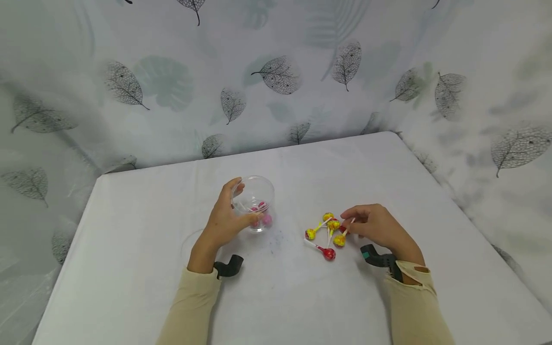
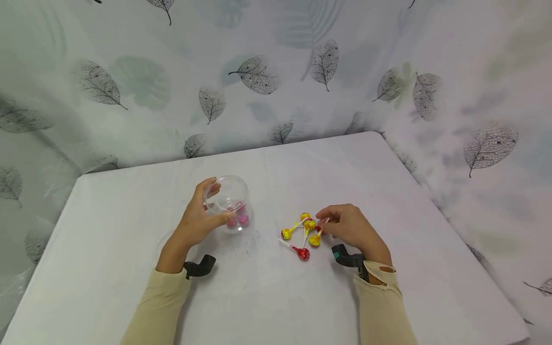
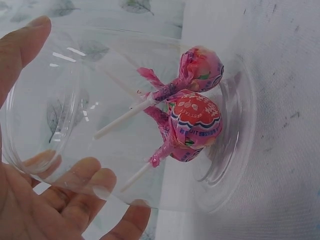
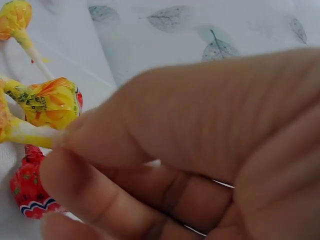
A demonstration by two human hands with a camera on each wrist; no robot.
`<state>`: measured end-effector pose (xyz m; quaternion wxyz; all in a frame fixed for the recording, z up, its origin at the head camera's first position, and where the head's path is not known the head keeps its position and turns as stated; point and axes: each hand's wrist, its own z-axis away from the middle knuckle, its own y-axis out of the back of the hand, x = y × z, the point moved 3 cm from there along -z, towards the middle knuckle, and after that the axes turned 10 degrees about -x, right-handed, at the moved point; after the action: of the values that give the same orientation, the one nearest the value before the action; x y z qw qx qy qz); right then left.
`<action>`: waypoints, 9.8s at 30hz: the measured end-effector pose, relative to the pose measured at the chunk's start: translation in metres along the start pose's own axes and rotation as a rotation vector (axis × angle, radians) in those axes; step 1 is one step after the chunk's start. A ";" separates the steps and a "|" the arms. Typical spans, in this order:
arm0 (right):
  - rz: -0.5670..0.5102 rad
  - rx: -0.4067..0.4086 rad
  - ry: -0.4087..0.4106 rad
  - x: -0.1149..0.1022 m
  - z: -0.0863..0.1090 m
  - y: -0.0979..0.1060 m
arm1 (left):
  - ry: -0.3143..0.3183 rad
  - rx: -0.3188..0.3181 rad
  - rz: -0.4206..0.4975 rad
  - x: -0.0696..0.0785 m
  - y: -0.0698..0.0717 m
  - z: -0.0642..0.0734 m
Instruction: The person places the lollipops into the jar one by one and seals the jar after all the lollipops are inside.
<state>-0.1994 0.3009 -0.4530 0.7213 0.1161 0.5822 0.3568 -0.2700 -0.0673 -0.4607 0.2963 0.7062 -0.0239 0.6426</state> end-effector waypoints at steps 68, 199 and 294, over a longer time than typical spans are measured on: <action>-0.086 0.166 0.175 -0.030 0.003 0.008 | -0.008 0.020 -0.010 0.001 0.001 0.002; -0.304 0.314 0.585 -0.140 -0.050 -0.043 | 0.005 0.034 -0.028 -0.002 0.003 0.001; 0.185 0.221 0.119 -0.040 -0.033 -0.028 | -0.010 0.026 -0.044 -0.001 0.003 0.000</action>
<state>-0.2220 0.2464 -0.4495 0.6326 0.2265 0.6463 0.3617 -0.2710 -0.0700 -0.4609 0.3009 0.7135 -0.0017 0.6327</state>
